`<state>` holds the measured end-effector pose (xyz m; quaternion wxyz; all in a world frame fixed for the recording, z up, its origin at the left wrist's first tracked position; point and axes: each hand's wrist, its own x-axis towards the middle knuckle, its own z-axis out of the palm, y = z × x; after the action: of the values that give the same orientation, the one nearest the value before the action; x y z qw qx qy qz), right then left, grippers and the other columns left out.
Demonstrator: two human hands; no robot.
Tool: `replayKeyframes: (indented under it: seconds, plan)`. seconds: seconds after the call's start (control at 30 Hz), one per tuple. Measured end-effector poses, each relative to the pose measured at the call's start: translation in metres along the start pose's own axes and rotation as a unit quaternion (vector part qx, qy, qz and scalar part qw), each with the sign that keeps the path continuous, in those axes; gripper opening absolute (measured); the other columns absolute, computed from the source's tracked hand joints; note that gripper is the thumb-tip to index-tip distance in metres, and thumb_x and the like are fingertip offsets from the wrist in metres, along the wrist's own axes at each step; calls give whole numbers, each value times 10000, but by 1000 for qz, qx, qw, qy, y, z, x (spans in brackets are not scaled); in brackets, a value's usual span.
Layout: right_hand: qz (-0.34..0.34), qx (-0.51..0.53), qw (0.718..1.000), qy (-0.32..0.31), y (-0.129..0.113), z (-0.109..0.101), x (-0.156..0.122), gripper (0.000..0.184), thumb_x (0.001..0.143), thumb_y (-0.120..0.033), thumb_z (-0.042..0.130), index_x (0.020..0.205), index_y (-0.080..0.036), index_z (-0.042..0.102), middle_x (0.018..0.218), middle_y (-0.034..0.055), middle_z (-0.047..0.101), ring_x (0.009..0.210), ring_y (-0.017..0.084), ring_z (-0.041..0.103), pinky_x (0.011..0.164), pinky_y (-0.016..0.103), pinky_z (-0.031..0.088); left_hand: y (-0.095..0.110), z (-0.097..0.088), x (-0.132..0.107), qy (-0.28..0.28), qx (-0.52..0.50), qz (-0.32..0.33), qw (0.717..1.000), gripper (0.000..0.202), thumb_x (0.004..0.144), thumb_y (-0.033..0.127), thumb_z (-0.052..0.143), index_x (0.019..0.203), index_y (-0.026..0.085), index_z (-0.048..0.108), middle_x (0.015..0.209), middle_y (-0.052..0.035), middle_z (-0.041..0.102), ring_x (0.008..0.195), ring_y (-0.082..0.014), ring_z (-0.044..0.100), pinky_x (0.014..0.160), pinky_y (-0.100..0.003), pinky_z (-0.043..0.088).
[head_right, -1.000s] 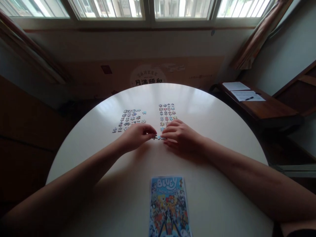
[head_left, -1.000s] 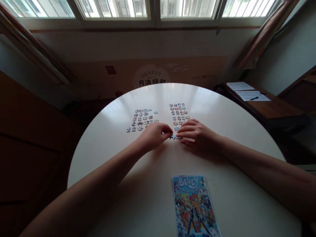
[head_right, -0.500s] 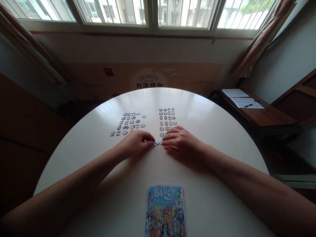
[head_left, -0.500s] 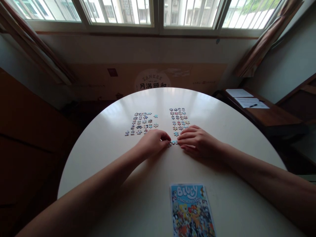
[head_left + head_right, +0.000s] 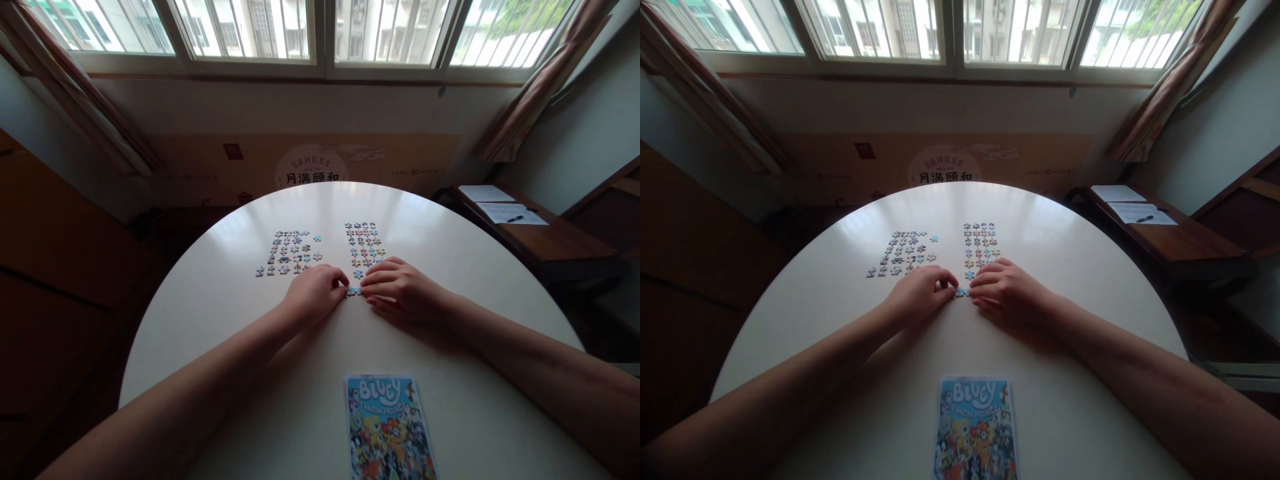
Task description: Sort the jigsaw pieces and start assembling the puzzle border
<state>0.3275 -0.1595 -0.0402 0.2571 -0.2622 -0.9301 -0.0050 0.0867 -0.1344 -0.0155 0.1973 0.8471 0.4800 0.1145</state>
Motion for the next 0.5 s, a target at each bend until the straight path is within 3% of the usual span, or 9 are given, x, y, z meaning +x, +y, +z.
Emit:
replayKeyframes:
  seconds: [0.3, 0.5]
  plan:
    - [-2, 2, 1000, 0, -1, -1, 2, 193, 932, -225, 621, 1093, -231, 729, 1046, 22, 781, 1052, 212, 682, 948, 400, 474, 2, 2, 0, 7, -3, -9, 1000, 183, 825, 319, 620, 937, 274, 757, 908, -20, 736, 883, -225, 641, 748, -322, 468]
    - [11, -18, 1000, 16, -1, 1, 1, 206, 935, -199, 601, 1112, -246, 697, 1144, 43, 749, 1029, 216, 673, 919, 411, 496, -5, -7, 3, -20, -61, -14, 998, 255, 925, 336, 522, 965, 238, 754, 1010, -38, 761, 933, -226, 668, 813, -330, 486]
